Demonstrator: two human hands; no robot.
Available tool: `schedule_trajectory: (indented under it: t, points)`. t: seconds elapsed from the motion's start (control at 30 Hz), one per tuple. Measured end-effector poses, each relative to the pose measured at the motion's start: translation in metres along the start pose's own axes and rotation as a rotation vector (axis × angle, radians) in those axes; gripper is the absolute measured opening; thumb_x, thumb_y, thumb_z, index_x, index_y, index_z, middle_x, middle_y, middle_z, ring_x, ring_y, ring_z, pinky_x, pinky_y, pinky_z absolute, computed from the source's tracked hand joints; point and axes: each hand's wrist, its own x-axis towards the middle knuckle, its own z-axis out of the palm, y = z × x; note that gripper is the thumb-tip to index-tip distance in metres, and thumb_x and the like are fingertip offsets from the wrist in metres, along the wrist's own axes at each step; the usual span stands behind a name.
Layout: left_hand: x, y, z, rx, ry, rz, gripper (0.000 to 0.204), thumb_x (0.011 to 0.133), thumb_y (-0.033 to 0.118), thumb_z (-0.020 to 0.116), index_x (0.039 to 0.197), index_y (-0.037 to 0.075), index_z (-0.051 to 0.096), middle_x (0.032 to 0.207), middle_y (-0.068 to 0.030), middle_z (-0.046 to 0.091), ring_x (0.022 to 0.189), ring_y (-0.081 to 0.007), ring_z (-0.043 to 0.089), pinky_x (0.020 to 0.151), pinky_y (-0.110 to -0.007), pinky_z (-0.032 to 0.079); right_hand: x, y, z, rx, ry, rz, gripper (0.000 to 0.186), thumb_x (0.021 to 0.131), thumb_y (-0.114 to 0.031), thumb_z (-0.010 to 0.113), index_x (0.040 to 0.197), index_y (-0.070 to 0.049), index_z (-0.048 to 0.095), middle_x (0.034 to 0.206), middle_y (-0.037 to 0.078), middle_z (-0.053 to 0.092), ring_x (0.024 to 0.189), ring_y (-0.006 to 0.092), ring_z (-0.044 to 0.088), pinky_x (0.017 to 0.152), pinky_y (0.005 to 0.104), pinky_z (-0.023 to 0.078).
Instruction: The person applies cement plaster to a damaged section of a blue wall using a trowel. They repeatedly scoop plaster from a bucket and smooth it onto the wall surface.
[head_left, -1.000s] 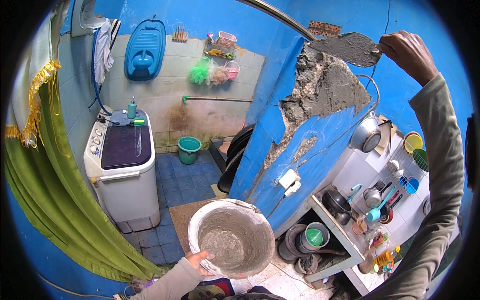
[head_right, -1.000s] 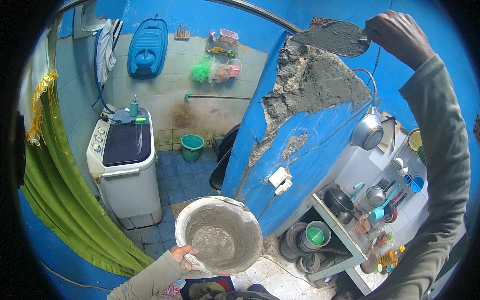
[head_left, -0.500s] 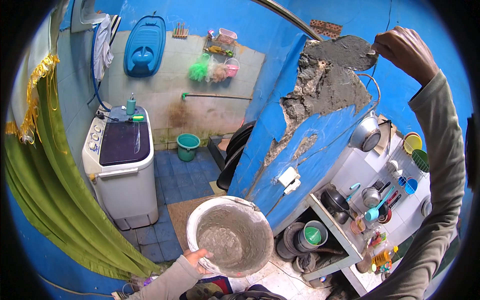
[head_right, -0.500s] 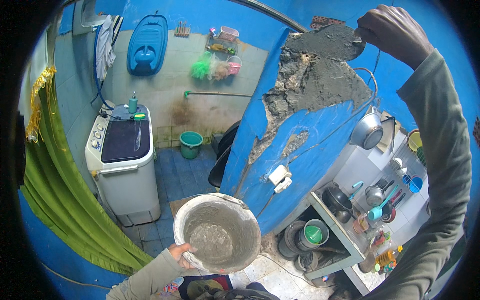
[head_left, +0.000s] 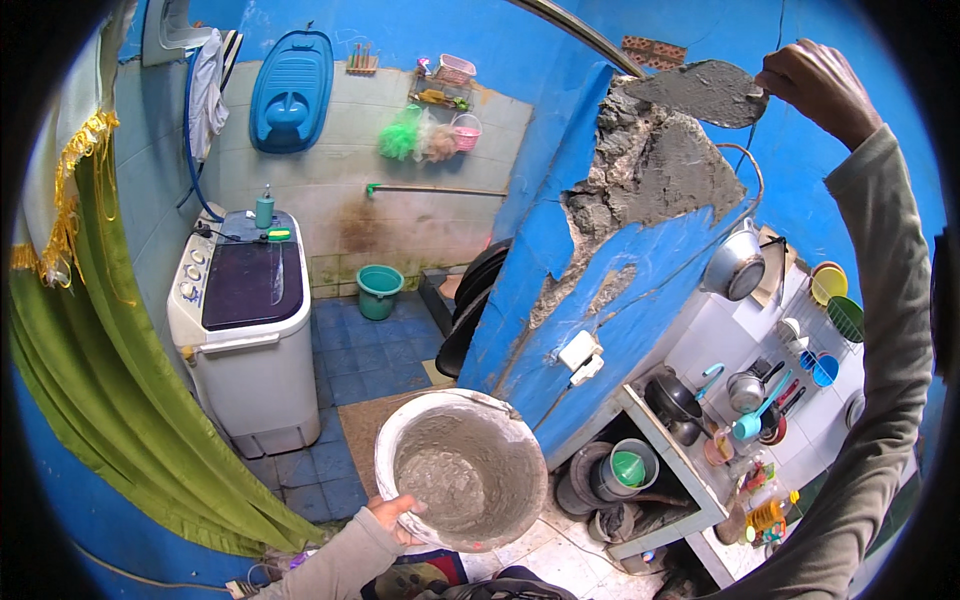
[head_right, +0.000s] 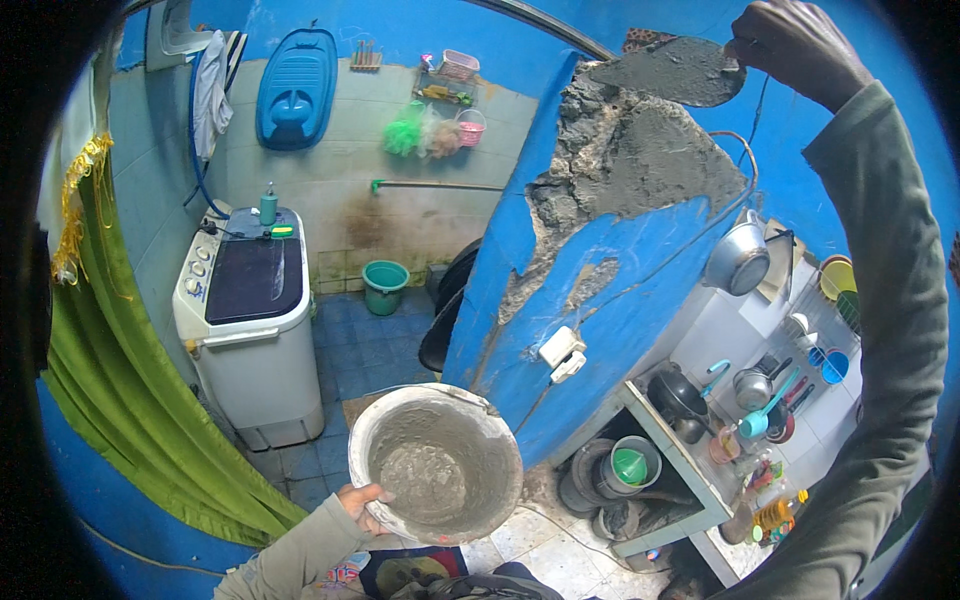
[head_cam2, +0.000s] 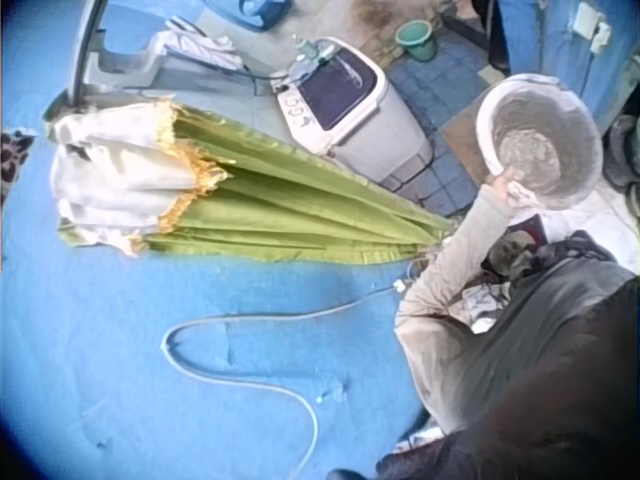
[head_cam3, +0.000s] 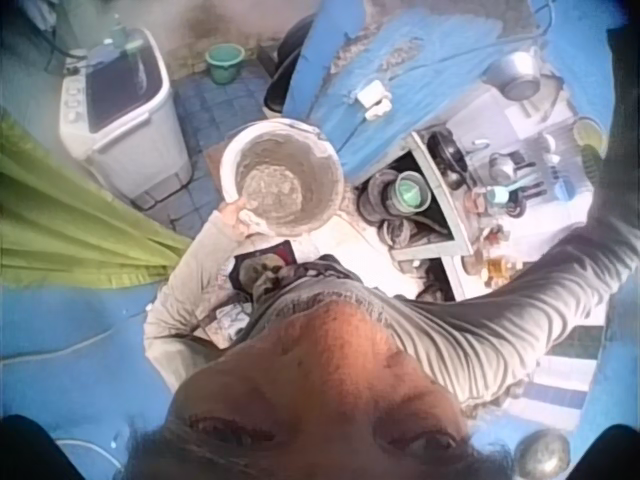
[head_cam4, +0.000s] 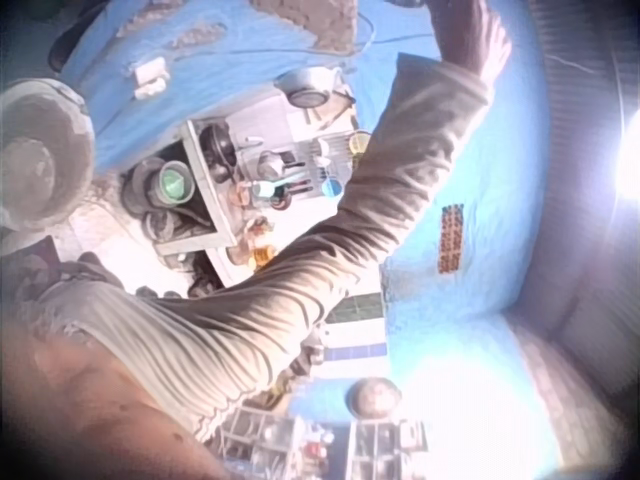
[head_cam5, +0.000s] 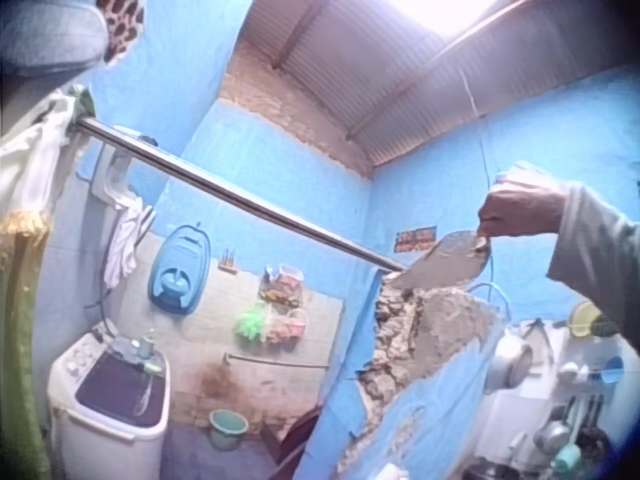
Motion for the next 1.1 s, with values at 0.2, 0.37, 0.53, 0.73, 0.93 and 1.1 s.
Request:
schedule_trajectory:
  t: [0.2, 0.37, 0.53, 0.73, 0.93, 1.1]
  points:
    - [-0.004, 0.003, 0.005, 0.062, 0.022, 0.009, 0.059, 0.078, -0.006, 0.052, 0.133, -0.005, 0.029, 0.125, -0.0287, 0.047, 0.111, -0.0460, 0.053, 0.091, -0.063, 0.046, -0.010, -0.020, -0.016, -0.029, 0.151, -0.049, 0.023, 0.089, -0.023, 0.060, 0.075, -0.006, 0.066, 0.065, 0.009, 0.061, 0.063, 0.0233, 0.058, 0.060, 0.0381, 0.047]
    - [0.001, 0.001, -0.002, 0.027, 0.013, 0.011, 0.059, 0.078, -0.006, 0.052, 0.133, -0.005, 0.029, 0.126, -0.0291, 0.047, 0.111, -0.0463, 0.053, 0.091, -0.064, 0.046, -0.004, -0.041, -0.011, -0.001, 0.172, -0.117, 0.017, 0.086, -0.020, 0.062, 0.075, -0.007, 0.066, 0.064, 0.008, 0.061, 0.058, 0.0230, 0.062, 0.054, 0.0337, 0.051]
    - [-0.001, 0.002, -0.002, 0.047, -0.009, 0.025, 0.060, 0.079, -0.005, 0.053, 0.134, -0.005, 0.029, 0.126, -0.0294, 0.046, 0.111, -0.0469, 0.052, 0.090, -0.064, 0.046, 0.002, -0.047, -0.005, -0.067, 0.184, -0.106, 0.020, 0.086, -0.020, 0.062, 0.072, -0.007, 0.065, 0.062, 0.009, 0.060, 0.057, 0.0234, 0.062, 0.054, 0.0345, 0.050]
    - [0.009, -0.004, -0.017, -0.037, -0.046, 0.009, 0.057, 0.081, -0.003, 0.053, 0.133, -0.002, 0.031, 0.121, -0.0284, 0.049, 0.105, -0.0484, 0.055, 0.084, -0.069, 0.047, -0.001, -0.038, -0.011, -0.062, 0.119, -0.080, 0.021, 0.086, -0.023, 0.062, 0.073, -0.006, 0.066, 0.062, 0.011, 0.060, 0.057, 0.0254, 0.061, 0.054, 0.0371, 0.048]
    - [0.011, -0.004, -0.017, -0.010, -0.001, 0.017, 0.057, 0.080, -0.004, 0.054, 0.132, -0.003, 0.032, 0.121, -0.0283, 0.050, 0.105, -0.0475, 0.056, 0.083, -0.068, 0.047, 0.002, -0.007, 0.012, 0.039, 0.146, -0.103, 0.019, 0.086, -0.023, 0.062, 0.078, -0.008, 0.069, 0.065, 0.011, 0.062, 0.060, 0.0255, 0.061, 0.056, 0.0380, 0.048]
    - [0.009, -0.002, -0.015, -0.025, -0.024, 0.004, 0.058, 0.077, -0.006, 0.055, 0.131, -0.003, 0.033, 0.120, -0.0277, 0.051, 0.104, -0.0465, 0.057, 0.083, -0.068, 0.048, 0.002, 0.003, 0.016, 0.042, 0.140, -0.097, 0.021, 0.087, -0.025, 0.061, 0.077, -0.008, 0.068, 0.066, 0.010, 0.062, 0.059, 0.0247, 0.059, 0.056, 0.0385, 0.047]
